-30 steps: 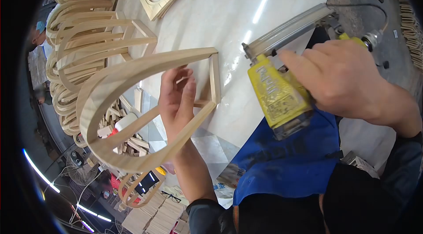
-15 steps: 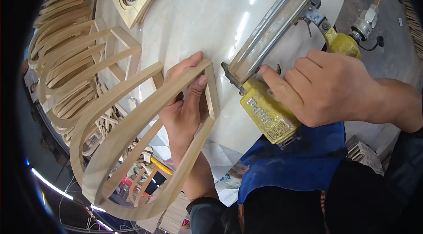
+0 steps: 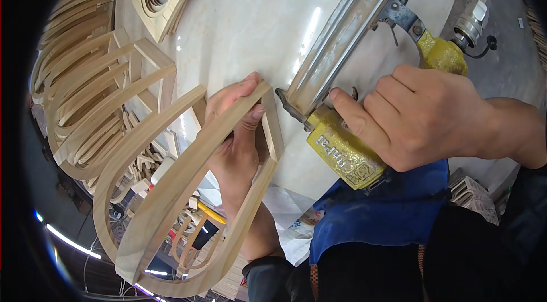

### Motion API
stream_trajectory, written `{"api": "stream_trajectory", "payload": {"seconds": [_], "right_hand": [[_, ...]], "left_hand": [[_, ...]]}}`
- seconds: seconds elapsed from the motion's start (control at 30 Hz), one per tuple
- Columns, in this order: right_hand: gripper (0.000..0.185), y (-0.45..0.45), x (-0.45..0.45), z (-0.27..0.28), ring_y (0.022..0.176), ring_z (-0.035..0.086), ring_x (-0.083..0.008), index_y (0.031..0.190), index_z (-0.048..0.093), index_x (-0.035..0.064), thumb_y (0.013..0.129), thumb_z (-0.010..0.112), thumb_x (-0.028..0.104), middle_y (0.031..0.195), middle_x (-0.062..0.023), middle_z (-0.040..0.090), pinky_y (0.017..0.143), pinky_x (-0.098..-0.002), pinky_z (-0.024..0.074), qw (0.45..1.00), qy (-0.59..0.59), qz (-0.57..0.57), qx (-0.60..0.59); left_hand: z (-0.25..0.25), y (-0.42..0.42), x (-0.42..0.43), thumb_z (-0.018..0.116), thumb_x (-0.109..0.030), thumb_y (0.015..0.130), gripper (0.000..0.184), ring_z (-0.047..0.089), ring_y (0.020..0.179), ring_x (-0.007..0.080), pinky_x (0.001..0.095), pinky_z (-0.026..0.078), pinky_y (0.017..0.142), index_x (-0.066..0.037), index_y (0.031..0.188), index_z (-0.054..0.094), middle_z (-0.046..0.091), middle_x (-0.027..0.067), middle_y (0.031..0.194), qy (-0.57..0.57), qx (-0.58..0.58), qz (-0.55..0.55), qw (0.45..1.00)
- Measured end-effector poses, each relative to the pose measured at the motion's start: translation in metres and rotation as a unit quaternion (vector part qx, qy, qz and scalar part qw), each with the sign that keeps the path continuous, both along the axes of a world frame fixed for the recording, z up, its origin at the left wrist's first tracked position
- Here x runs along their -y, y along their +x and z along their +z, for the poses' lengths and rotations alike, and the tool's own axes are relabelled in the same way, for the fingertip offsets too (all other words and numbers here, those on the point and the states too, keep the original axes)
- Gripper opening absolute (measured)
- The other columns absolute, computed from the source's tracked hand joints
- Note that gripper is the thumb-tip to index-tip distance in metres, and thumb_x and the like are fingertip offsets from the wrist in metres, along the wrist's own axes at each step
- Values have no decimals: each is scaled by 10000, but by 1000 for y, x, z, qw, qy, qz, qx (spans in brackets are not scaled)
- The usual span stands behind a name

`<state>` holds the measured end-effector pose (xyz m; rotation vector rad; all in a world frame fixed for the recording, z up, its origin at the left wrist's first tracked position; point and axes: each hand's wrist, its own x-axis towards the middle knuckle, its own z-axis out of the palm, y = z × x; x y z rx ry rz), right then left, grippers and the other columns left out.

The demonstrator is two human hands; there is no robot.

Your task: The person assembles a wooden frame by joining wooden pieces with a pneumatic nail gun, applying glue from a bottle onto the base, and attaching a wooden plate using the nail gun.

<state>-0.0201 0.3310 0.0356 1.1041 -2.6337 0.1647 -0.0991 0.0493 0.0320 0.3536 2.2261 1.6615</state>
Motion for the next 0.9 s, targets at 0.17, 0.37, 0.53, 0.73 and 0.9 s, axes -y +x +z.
{"api": "stream_trajectory", "payload": {"seconds": [0.17,0.37,0.53,0.73,0.9], "right_hand": [[217,-3,1,-2,567,416,-116,1092,790,-35,893,736,33,681,-3,502,545,-249,354,1000,-15,8,-2],[216,-4,2,-4,565,426,-117,1088,790,-31,890,743,43,683,-6,513,545,-249,359,1000,-18,7,-9],[207,-5,3,-4,564,436,-117,1079,791,-23,890,748,52,683,-5,524,545,-248,364,1000,-19,12,2],[189,-8,2,-4,563,454,-114,1063,789,-14,893,752,59,677,-6,537,545,-247,373,1000,-12,16,-2],[174,-11,-1,-6,560,464,-111,1049,787,-8,890,756,56,672,-11,551,544,-246,378,999,-8,26,-19]], "left_hand": [[4,-2,-3,723,49,998,235,679,1271,305,416,524,1150,7,1225,768,659,141,1256,8,36,6,999],[2,-2,-2,719,44,1005,218,677,1270,304,427,516,1161,3,1212,773,647,139,1245,25,44,6,999],[0,-1,-2,723,48,1002,211,675,1274,307,431,510,1164,-2,1200,776,640,136,1237,41,39,7,998],[0,-1,-3,727,42,1000,210,674,1274,310,431,504,1164,-7,1198,779,630,129,1227,45,44,10,998],[4,0,-4,730,31,1002,209,673,1277,312,430,503,1162,-9,1201,779,626,127,1223,14,29,-1,999]]}}
